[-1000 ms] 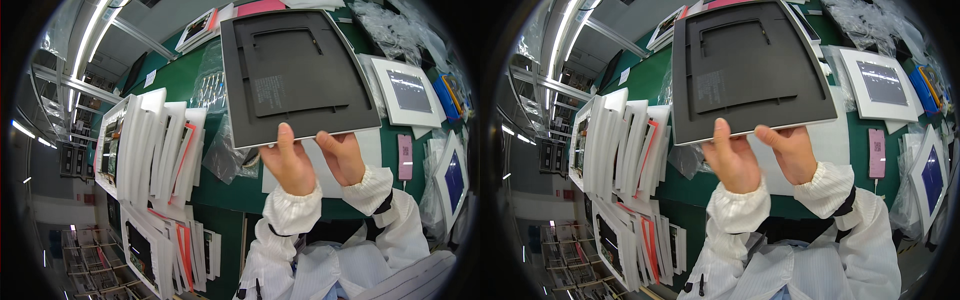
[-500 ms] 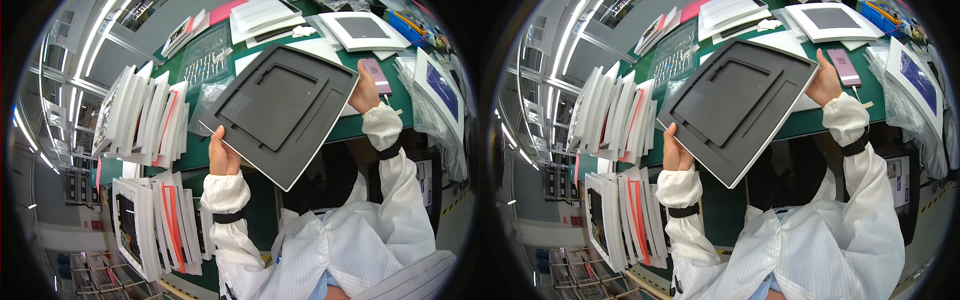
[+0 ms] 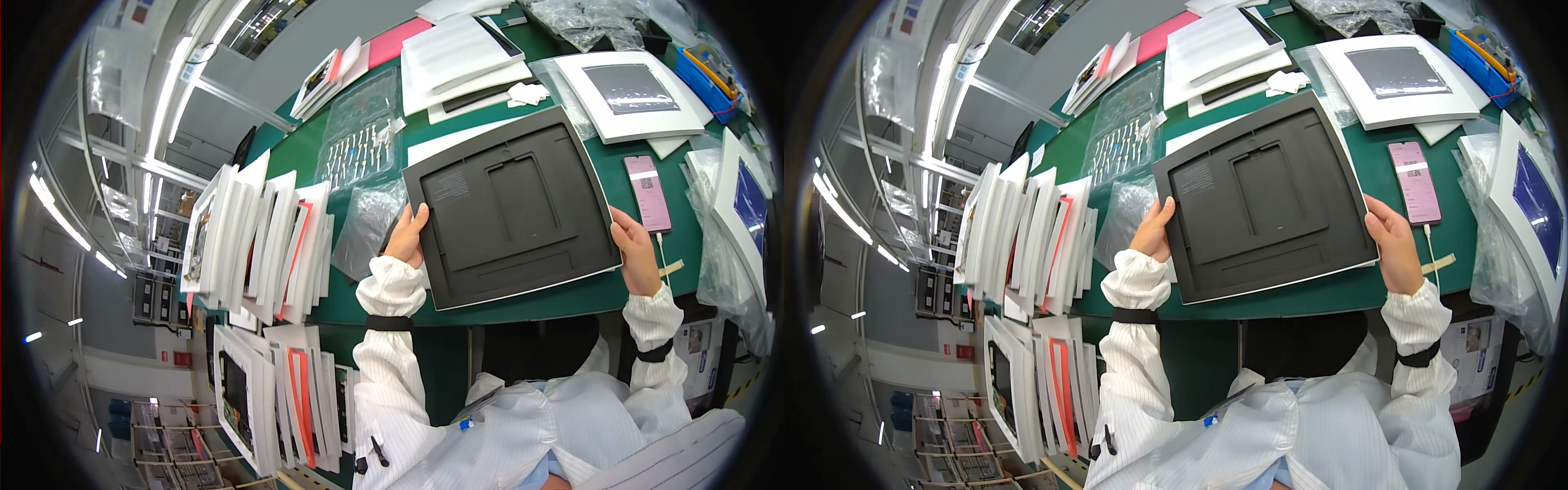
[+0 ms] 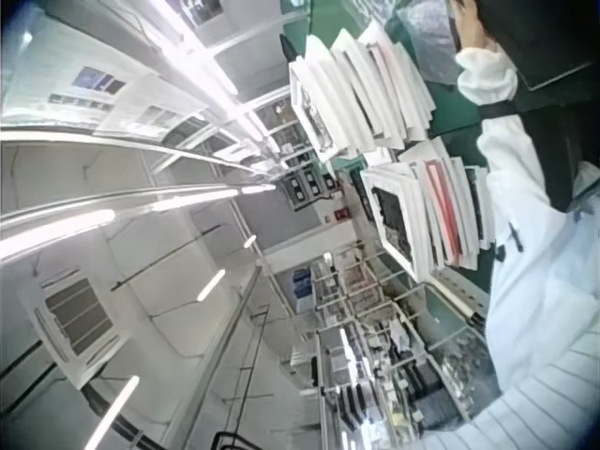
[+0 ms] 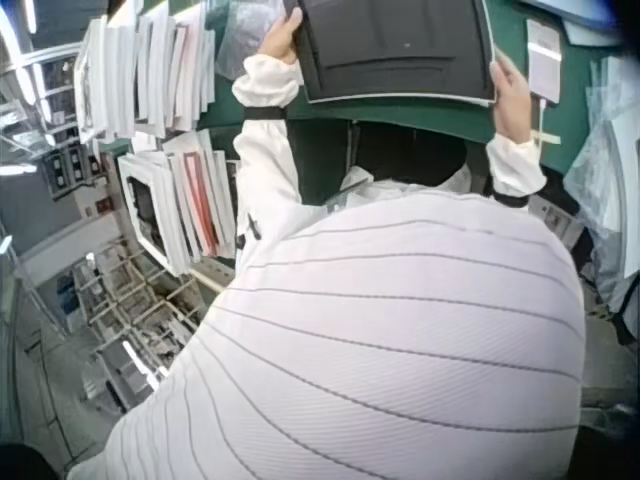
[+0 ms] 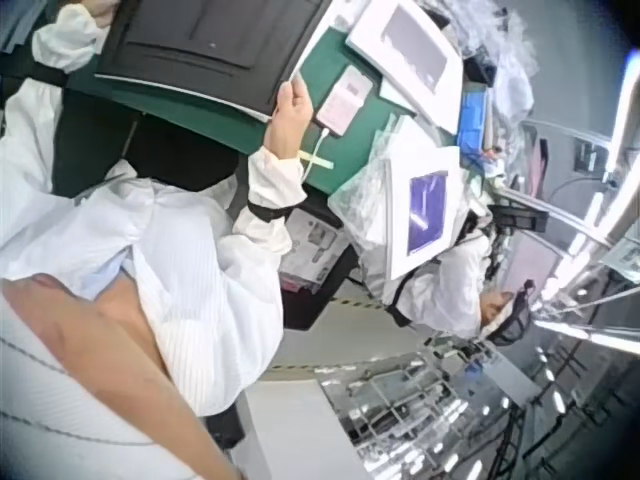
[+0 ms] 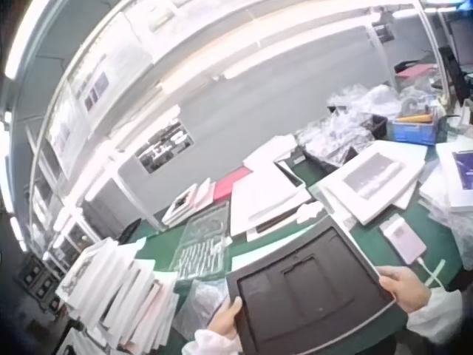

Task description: Manually assembling and inspecting electronic display panels at a workstation.

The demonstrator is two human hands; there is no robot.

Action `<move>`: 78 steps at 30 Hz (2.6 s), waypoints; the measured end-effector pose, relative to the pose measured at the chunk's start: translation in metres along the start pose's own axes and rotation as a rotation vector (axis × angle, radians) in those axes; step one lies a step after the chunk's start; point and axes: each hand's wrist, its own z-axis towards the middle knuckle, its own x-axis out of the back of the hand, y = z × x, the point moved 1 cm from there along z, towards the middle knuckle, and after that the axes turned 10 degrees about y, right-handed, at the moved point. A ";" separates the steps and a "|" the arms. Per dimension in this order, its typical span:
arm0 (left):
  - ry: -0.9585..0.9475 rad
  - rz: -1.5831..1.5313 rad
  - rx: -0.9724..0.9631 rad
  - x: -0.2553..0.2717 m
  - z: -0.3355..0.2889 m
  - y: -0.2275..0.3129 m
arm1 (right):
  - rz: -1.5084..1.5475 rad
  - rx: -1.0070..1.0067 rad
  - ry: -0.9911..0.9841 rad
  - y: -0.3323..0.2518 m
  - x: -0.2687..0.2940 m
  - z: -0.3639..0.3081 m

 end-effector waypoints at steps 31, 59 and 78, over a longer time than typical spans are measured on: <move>0.172 1.285 -0.639 0.046 -0.072 -0.071 | -0.495 0.154 0.172 0.032 -0.007 0.006; 0.238 1.429 -0.734 0.021 -0.077 -0.066 | -1.145 0.535 0.259 0.030 -0.012 -0.035; 0.592 1.421 -0.733 0.068 0.009 -0.009 | -1.135 0.467 0.231 0.033 -0.015 -0.034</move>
